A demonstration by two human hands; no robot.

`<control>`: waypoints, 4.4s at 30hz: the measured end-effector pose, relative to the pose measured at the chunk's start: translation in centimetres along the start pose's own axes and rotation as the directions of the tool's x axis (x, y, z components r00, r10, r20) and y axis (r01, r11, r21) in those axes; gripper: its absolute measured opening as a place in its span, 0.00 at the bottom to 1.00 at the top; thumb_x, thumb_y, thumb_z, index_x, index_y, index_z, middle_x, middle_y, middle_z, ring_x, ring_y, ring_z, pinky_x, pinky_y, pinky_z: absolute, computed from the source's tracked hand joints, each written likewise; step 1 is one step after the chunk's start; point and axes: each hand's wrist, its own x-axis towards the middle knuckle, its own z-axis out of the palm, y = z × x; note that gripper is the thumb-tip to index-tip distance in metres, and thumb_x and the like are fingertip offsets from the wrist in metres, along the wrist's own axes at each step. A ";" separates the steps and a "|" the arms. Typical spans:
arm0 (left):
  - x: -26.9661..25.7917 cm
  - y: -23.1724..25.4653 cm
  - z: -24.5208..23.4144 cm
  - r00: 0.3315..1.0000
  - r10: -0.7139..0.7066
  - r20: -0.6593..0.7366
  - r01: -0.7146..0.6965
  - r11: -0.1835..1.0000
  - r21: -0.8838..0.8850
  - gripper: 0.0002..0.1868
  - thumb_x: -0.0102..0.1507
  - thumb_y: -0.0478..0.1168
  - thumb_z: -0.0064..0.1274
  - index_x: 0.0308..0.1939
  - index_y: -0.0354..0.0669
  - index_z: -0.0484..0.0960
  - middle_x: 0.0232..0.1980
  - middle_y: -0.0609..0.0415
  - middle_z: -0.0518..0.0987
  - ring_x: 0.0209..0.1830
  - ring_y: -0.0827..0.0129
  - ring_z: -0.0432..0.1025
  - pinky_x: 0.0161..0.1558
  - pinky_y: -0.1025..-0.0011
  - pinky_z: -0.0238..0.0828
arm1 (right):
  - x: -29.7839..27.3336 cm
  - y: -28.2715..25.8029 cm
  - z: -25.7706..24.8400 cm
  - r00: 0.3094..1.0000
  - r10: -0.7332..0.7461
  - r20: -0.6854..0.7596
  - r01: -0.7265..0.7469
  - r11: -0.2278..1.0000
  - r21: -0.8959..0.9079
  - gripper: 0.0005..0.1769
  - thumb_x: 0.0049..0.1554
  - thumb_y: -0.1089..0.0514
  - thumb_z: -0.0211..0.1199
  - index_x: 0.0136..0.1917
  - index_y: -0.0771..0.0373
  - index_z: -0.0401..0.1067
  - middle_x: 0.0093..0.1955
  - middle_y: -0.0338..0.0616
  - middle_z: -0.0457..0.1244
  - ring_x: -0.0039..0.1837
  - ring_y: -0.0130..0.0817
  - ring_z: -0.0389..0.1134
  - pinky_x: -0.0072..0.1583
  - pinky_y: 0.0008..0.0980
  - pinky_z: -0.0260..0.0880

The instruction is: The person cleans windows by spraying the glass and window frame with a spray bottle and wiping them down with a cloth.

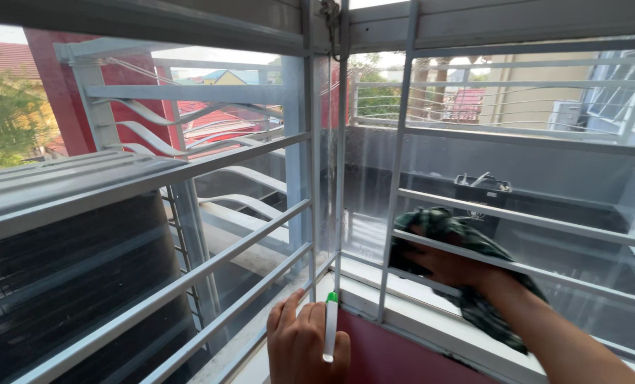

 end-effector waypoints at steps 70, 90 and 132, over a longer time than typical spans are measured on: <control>5.5 2.3 -1.5 0.975 0.080 -0.205 -0.178 0.836 -0.519 0.21 0.53 0.34 0.47 0.48 0.28 0.80 0.44 0.34 0.83 0.60 0.41 0.74 0.68 0.49 0.63 | -3.6 1.3 -1.9 0.819 0.369 -0.440 -0.349 0.928 0.128 0.27 0.57 0.47 0.54 0.68 0.54 0.68 0.73 0.62 0.55 0.71 0.64 0.58 0.66 0.56 0.69; 8.3 -9.8 22.3 0.926 0.360 -0.117 -0.375 0.831 -0.412 0.14 0.67 0.49 0.58 0.48 0.46 0.88 0.48 0.54 0.89 0.58 0.60 0.81 0.64 0.54 0.71 | 8.6 -1.3 -8.4 0.571 0.627 -0.530 -0.546 0.772 0.325 0.35 0.56 0.39 0.63 0.68 0.62 0.70 0.70 0.64 0.59 0.71 0.62 0.61 0.55 0.55 0.74; 7.1 14.8 11.5 0.964 0.220 -0.152 -0.266 0.833 -0.485 0.17 0.54 0.41 0.46 0.40 0.34 0.82 0.67 0.28 0.73 0.79 0.31 0.50 0.76 0.40 0.36 | -26.7 9.1 -0.8 0.080 0.731 -0.677 -0.986 0.156 0.051 0.42 0.69 0.33 0.50 0.67 0.78 0.71 0.71 0.81 0.59 0.74 0.75 0.55 0.78 0.74 0.39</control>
